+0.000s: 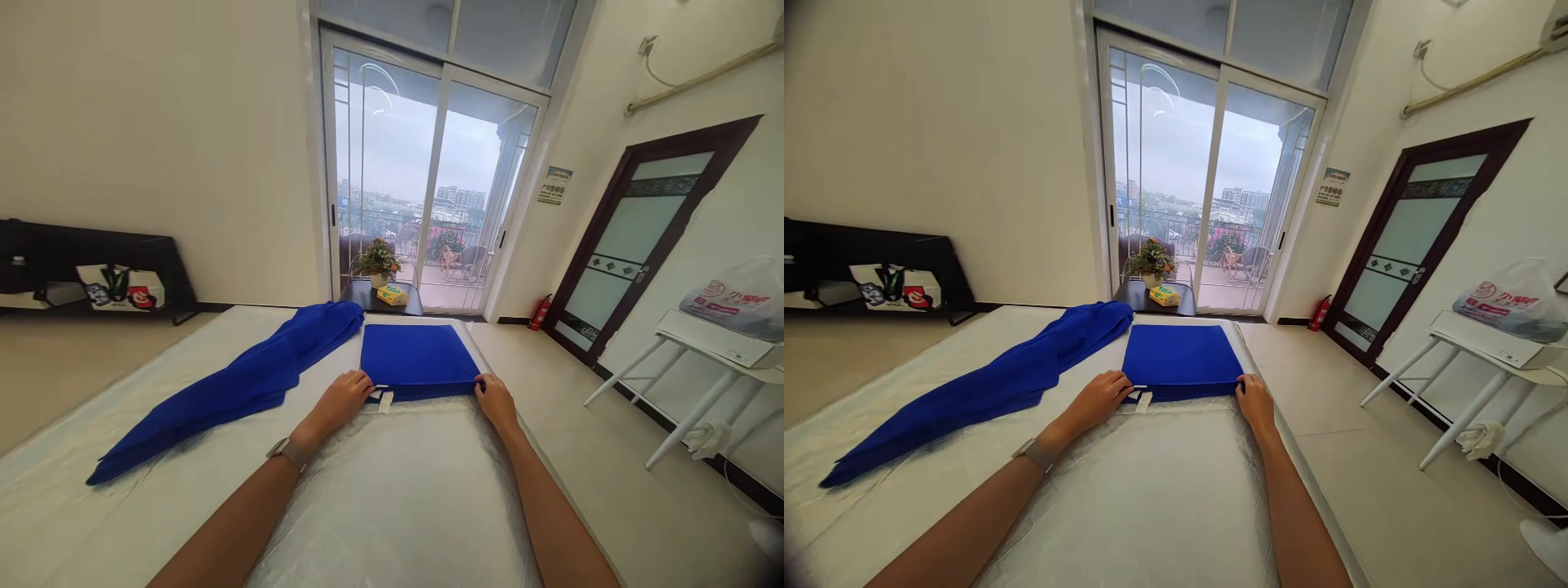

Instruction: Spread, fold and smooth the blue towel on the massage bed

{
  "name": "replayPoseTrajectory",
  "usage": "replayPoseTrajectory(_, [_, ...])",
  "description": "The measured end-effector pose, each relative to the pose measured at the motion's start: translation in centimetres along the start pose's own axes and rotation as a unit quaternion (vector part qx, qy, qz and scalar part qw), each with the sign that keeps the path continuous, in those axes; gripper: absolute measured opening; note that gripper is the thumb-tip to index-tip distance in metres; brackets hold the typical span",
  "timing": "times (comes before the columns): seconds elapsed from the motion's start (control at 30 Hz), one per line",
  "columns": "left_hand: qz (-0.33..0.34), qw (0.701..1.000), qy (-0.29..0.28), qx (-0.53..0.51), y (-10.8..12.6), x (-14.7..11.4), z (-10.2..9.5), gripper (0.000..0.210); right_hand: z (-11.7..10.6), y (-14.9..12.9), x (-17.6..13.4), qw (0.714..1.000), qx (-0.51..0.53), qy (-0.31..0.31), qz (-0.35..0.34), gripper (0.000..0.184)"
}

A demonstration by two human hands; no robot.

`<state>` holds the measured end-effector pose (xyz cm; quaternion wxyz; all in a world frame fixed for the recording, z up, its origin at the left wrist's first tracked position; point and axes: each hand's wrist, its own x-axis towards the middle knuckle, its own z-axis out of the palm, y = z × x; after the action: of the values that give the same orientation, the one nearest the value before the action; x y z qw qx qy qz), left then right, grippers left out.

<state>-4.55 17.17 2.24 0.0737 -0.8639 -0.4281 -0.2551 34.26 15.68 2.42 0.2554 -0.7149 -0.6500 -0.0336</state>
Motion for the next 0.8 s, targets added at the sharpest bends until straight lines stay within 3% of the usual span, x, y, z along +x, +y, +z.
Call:
replayPoseTrajectory(0.17, [-0.013,1.000,-0.015,-0.001,1.2,-0.1,-1.2,0.037,-1.0,-1.4,-0.4,0.994,-0.101,0.007,-0.042,0.031])
replayPoseTrajectory(0.3, [-0.020,0.989,-0.129,-0.074,1.6,0.0,-1.2,0.055,0.1,-3.8,-0.8,0.986,-0.114,0.039,-0.114,0.042])
replayPoseTrajectory(0.43, [-0.048,0.962,-0.241,-0.119,1.1,0.8,-2.8,0.058,2.4,-5.5,-1.5,0.983,-0.084,-0.039,-0.161,0.052])
replayPoseTrajectory(0.53, [-0.143,0.943,-0.280,-0.110,-1.4,0.9,-5.4,0.056,3.9,-5.2,-1.7,0.980,-0.078,-0.087,-0.159,0.056])
replayPoseTrajectory(0.67, [-0.295,0.924,-0.243,-0.020,-6.9,-1.2,-9.0,0.042,4.7,-4.5,-1.4,0.982,-0.072,-0.078,-0.155,0.056])
replayPoseTrajectory(0.8, [-0.384,0.898,-0.212,0.038,-10.5,-3.8,-9.9,0.033,4.6,-4.2,-1.2,0.982,-0.061,-0.070,-0.162,0.056])
